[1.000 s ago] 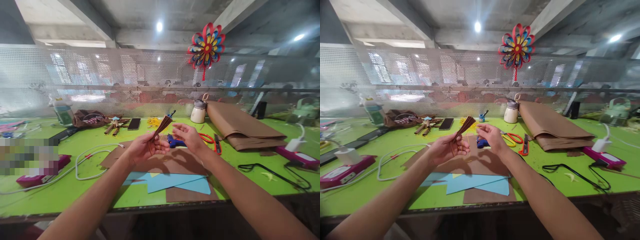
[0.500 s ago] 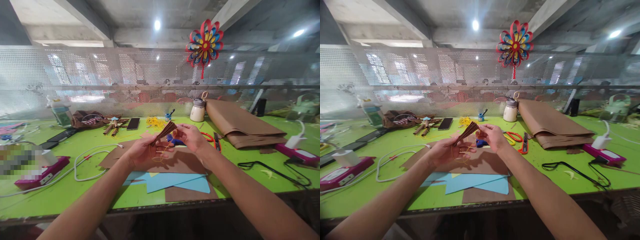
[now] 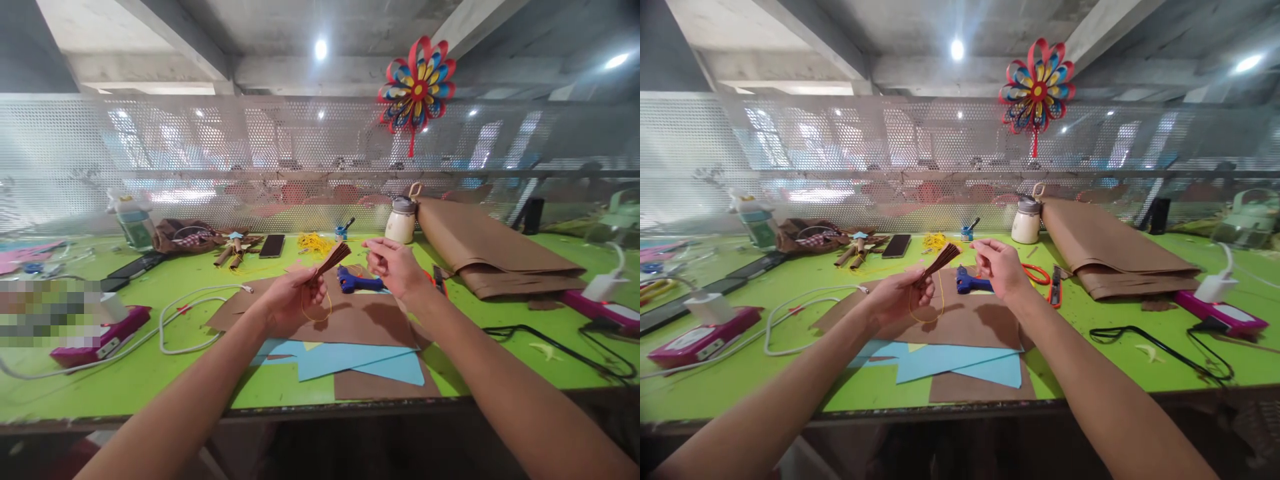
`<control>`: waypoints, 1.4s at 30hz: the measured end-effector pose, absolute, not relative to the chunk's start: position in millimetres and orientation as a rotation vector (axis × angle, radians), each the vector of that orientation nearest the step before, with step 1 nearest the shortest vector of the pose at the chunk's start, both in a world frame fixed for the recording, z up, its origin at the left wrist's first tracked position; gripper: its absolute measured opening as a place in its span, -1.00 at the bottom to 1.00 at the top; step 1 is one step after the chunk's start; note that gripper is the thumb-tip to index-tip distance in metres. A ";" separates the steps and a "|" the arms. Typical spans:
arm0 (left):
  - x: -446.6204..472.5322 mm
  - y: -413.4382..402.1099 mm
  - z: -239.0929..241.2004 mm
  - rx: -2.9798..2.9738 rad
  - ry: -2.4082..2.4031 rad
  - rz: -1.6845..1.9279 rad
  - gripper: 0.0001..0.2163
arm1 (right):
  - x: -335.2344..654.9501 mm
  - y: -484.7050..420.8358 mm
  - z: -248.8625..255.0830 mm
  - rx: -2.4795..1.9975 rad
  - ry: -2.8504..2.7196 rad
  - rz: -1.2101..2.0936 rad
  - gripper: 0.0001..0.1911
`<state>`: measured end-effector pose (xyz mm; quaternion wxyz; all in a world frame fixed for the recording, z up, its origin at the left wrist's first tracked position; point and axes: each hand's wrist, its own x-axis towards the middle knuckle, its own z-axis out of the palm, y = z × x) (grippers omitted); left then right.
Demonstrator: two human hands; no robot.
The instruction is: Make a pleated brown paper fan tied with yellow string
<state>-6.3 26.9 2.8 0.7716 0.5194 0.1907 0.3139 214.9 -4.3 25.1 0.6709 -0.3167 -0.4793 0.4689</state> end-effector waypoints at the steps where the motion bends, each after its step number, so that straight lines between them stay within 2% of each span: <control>1: -6.5 28.5 2.1 1.168 0.410 0.680 -0.80 | 215.0 -3.4 24.2 -0.729 -1.075 1.047 -0.79; 13: -7.6 29.3 4.7 1.398 0.427 0.629 -0.78 | 221.7 8.5 14.7 -0.904 -1.017 0.929 -0.78; 17: -7.6 28.3 4.7 1.306 0.440 0.657 -0.81 | 223.6 12.1 12.0 -1.091 -1.069 0.601 -0.78; 20: -7.8 28.7 2.6 1.256 0.442 0.636 -0.80 | 220.4 8.8 13.2 -1.066 -1.227 0.404 -0.75; 22: -7.9 29.4 1.0 1.244 0.443 0.593 -0.80 | 215.8 2.6 15.3 -0.975 -1.355 0.459 -0.69; 26: -7.7 28.4 1.0 1.241 0.425 0.495 -0.80 | 206.6 -10.8 17.9 -0.806 -1.579 0.800 -0.53; 29: -7.4 25.0 3.2 1.228 0.388 0.431 -0.78 | 203.7 -14.7 16.3 -0.827 -1.635 0.951 -0.58; 36: -6.0 17.5 3.2 1.191 0.367 0.450 -0.69 | 201.0 -14.4 13.7 -0.834 -1.566 1.068 -0.63; 42: -6.6 16.3 1.9 1.287 0.327 0.421 -0.72 | 195.9 -17.4 12.7 -0.806 -1.589 1.136 -0.65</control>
